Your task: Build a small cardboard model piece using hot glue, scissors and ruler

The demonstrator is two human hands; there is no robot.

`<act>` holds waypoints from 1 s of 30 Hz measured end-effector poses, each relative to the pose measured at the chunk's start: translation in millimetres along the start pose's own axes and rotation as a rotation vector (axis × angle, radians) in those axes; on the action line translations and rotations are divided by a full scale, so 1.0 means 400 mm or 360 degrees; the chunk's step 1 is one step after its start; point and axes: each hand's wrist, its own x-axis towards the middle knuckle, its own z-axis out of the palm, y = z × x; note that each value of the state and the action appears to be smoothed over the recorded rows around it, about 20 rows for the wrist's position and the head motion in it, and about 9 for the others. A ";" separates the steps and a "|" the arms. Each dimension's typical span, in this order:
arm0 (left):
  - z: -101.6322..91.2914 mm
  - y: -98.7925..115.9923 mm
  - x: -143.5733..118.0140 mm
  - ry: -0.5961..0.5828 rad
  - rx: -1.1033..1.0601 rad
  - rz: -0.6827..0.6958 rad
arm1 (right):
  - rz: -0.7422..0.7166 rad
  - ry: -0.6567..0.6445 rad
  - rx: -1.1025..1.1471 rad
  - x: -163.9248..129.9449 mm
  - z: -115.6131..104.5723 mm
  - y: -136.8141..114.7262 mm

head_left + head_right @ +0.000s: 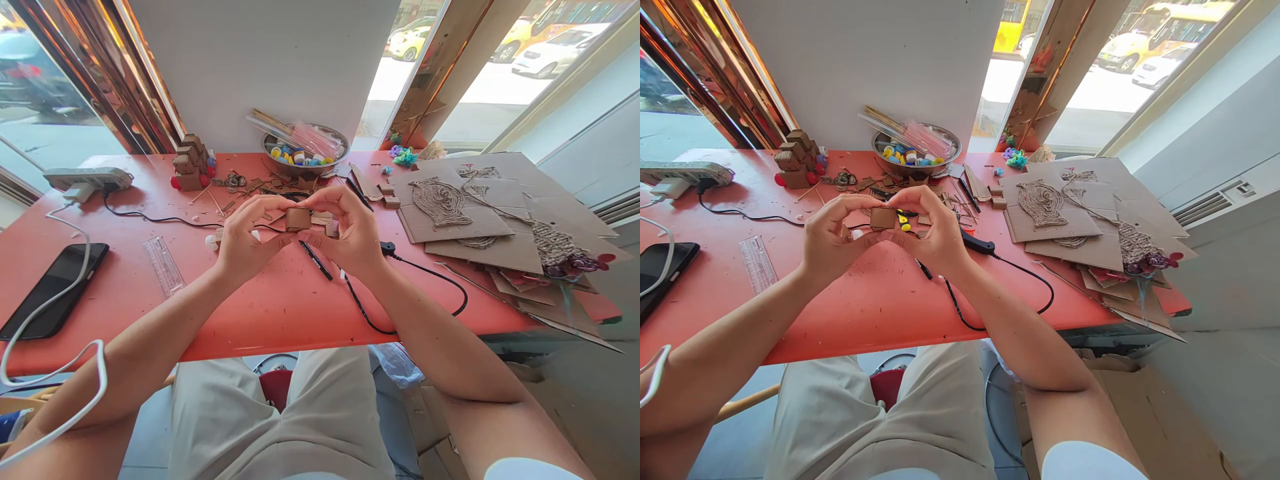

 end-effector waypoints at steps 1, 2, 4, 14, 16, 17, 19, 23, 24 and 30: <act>-0.001 0.000 0.001 -0.0003 0.0020 0.0014 | -0.0011 0.0003 0.0008 0.000 0.001 0.000; -0.002 0.000 0.001 -0.0008 0.0037 0.0016 | -0.0022 0.0008 0.0013 0.000 0.002 0.001; -0.003 0.000 0.001 -0.0019 0.0051 0.0006 | -0.0032 0.0020 0.0012 -0.001 0.004 0.000; 0.010 -0.011 -0.009 0.0025 -0.0101 0.0015 | -0.0022 0.0070 -0.0013 -0.004 0.007 -0.005; 0.007 -0.013 -0.010 0.0013 -0.0049 0.0020 | -0.0006 0.0088 -0.0006 -0.003 0.006 -0.004; 0.006 -0.014 -0.010 0.0008 -0.0018 0.0035 | 0.0006 0.0096 -0.0004 -0.003 0.006 -0.004; 0.002 -0.015 -0.009 0.0027 0.0050 0.0113 | 0.0032 0.0101 0.0004 -0.004 0.006 -0.002; -0.001 -0.018 -0.008 0.0129 0.0172 0.0340 | 0.0057 0.0075 0.0017 -0.007 0.010 -0.001; -0.002 -0.019 -0.007 0.0136 0.0185 0.0354 | 0.0054 0.0064 0.0009 -0.006 0.009 -0.001; -0.004 -0.031 -0.006 0.0098 0.0125 0.0089 | -0.0023 0.0070 -0.0315 0.020 -0.073 -0.013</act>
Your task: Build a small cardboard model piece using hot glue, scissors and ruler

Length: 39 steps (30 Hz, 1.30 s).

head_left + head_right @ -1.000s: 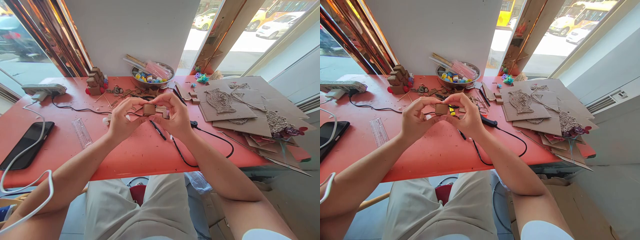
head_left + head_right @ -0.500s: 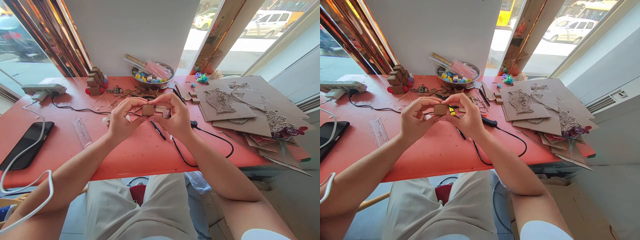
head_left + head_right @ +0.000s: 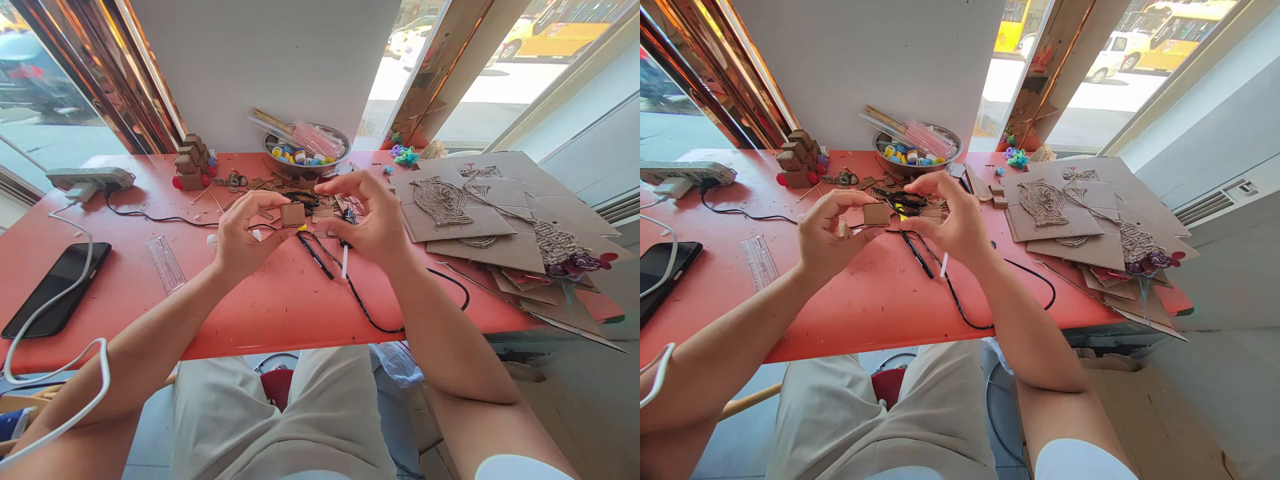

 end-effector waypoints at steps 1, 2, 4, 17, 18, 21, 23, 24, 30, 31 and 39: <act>0.000 -0.002 0.000 0.0026 -0.0028 -0.0014 | 0.0051 -0.0007 -0.0105 0.006 -0.031 0.007; -0.001 -0.004 0.001 0.0053 -0.0052 -0.0023 | 0.0123 -0.0033 -0.0205 0.012 -0.065 0.016; -0.002 -0.006 0.003 0.0088 -0.0062 -0.0051 | 0.0252 -0.0159 -0.0412 0.016 -0.137 0.042; 0.005 0.005 0.004 0.0108 -0.0174 -0.0076 | 0.0142 -0.0480 -0.0802 -0.059 -0.181 0.271; 0.005 0.006 0.004 0.0096 -0.0167 -0.0089 | 0.0138 -0.0475 -0.0803 -0.059 -0.174 0.264; 0.002 0.009 0.005 0.0062 -0.0155 -0.0134 | 0.0150 -0.0431 -0.0839 -0.041 -0.169 0.211; -0.001 0.010 0.006 0.0064 -0.0171 -0.0147 | 0.0207 -0.0329 -0.0851 -0.021 -0.168 0.159; -0.002 0.010 0.006 0.0071 -0.0185 -0.0147 | 0.0235 -0.0283 -0.0834 -0.011 -0.166 0.132; -0.010 0.006 0.010 0.0101 -0.0173 -0.0151 | 0.0433 -0.0274 -0.0107 0.009 -0.124 -0.003; -0.011 0.006 0.011 0.0103 -0.0161 -0.0147 | 0.0457 -0.0346 0.0070 0.007 -0.117 -0.019; -0.016 0.008 0.007 0.0094 -0.0092 0.0003 | 0.0544 -0.0719 0.0504 -0.003 -0.115 -0.076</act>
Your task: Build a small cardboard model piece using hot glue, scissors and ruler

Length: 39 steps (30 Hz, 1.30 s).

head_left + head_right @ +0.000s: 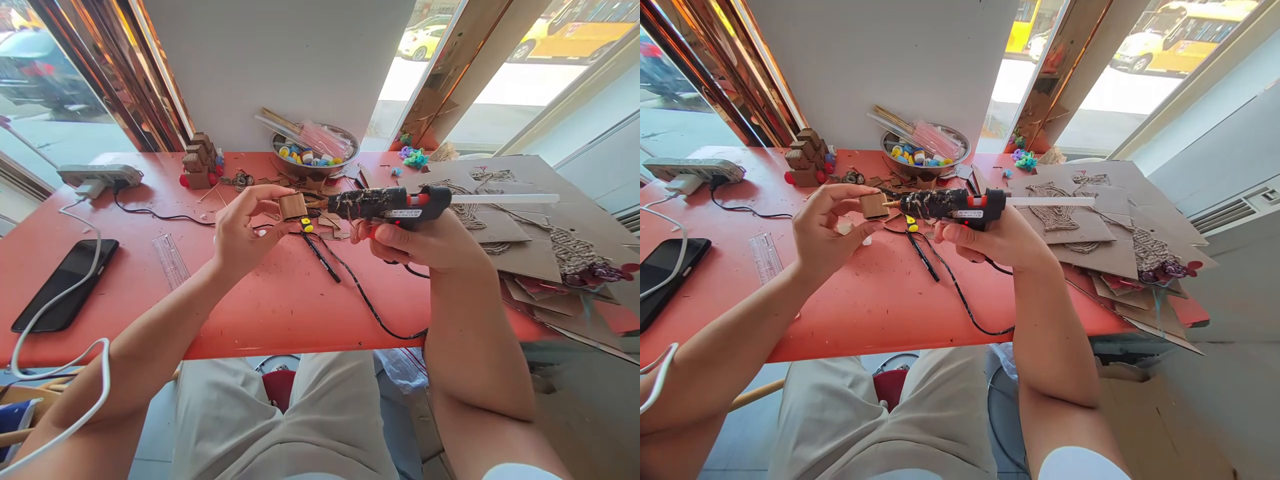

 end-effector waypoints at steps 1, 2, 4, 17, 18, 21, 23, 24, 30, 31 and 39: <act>-0.001 0.001 -0.001 -0.0001 -0.0009 0.0025 | 0.0022 -0.0019 -0.0001 -0.001 -0.001 -0.001; -0.001 0.001 -0.001 -0.0004 -0.0008 0.0040 | 0.0039 -0.0033 -0.0013 -0.002 -0.001 -0.001; -0.003 0.001 -0.001 -0.0018 0.0039 0.0025 | 0.0070 -0.0036 -0.0070 -0.002 0.000 -0.002; -0.016 0.002 0.003 -0.0070 0.0283 -0.0056 | 0.0122 -0.0063 -0.0362 0.003 0.011 0.000; -0.016 0.003 0.003 -0.0069 0.0287 -0.0044 | 0.0121 -0.0056 -0.0361 0.004 0.011 0.001; -0.017 0.006 0.003 -0.0061 0.0292 0.0001 | 0.0123 -0.0061 -0.0361 0.005 0.011 0.005; -0.017 0.007 0.003 -0.0061 0.0316 -0.0005 | 0.0118 -0.0078 -0.0348 0.006 0.012 0.005; -0.017 0.007 0.003 -0.0062 0.0331 -0.0014 | 0.0112 -0.0086 -0.0334 0.006 0.012 0.005; -0.018 0.005 0.001 -0.0056 0.0323 0.0099 | 0.0029 -0.0103 -0.0276 0.007 0.016 0.007; -0.019 0.005 0.001 -0.0061 0.0336 0.0104 | 0.0022 -0.0109 -0.0287 0.007 0.016 0.009; -0.019 0.003 0.001 -0.0071 0.0401 0.0117 | 0.0043 -0.0160 -0.0311 0.007 0.012 0.008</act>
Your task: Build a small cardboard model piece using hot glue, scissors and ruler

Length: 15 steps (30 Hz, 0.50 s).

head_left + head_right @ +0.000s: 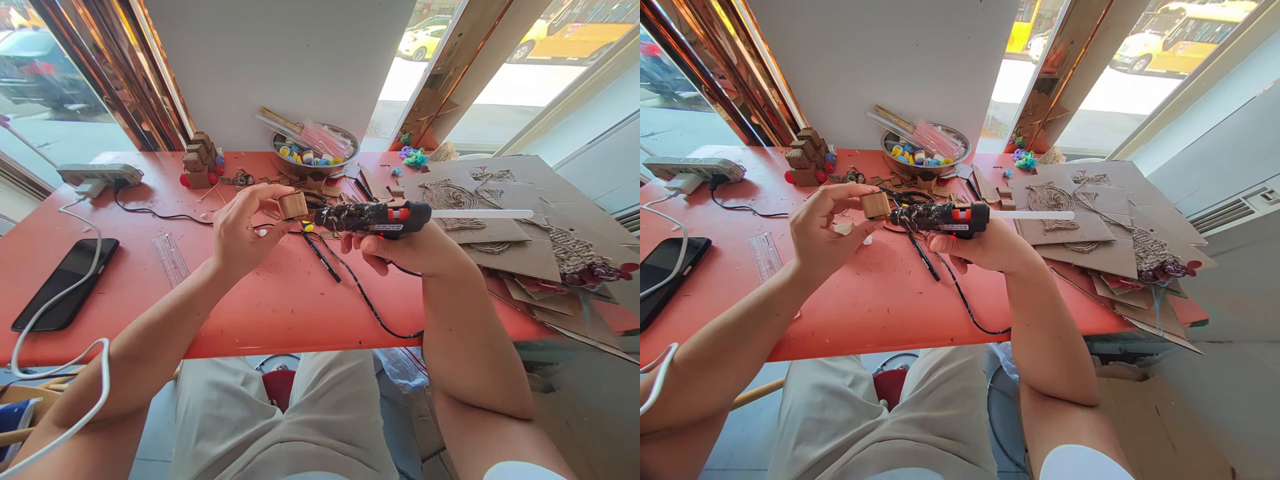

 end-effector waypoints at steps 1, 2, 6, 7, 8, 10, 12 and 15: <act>0.000 0.000 0.000 0.0008 -0.0014 0.0006 | 0.0007 -0.0004 0.0001 0.000 0.000 -0.001; 0.001 0.000 0.000 0.0015 -0.0026 0.0005 | 0.0011 -0.0010 0.0005 0.000 0.001 0.000; 0.005 0.000 -0.001 0.0050 -0.0068 -0.0005 | -0.0029 -0.0006 0.0016 0.001 0.000 0.011; 0.006 0.001 -0.001 0.0056 -0.0080 -0.0003 | -0.0044 -0.0002 0.0009 0.001 -0.001 0.014; 0.007 0.001 -0.001 0.0059 -0.0089 -0.0001 | -0.0052 0.0002 0.0001 0.001 -0.002 0.016; 0.008 0.000 -0.001 0.0057 -0.0109 0.0002 | -0.0055 0.0007 -0.0009 0.001 -0.002 0.017; 0.007 0.000 0.000 0.0058 -0.0132 0.0010 | -0.0041 0.0016 -0.0017 0.001 -0.001 0.010; 0.005 0.001 0.001 0.0055 -0.0136 0.0003 | -0.0021 0.0024 -0.0030 0.000 0.001 -0.003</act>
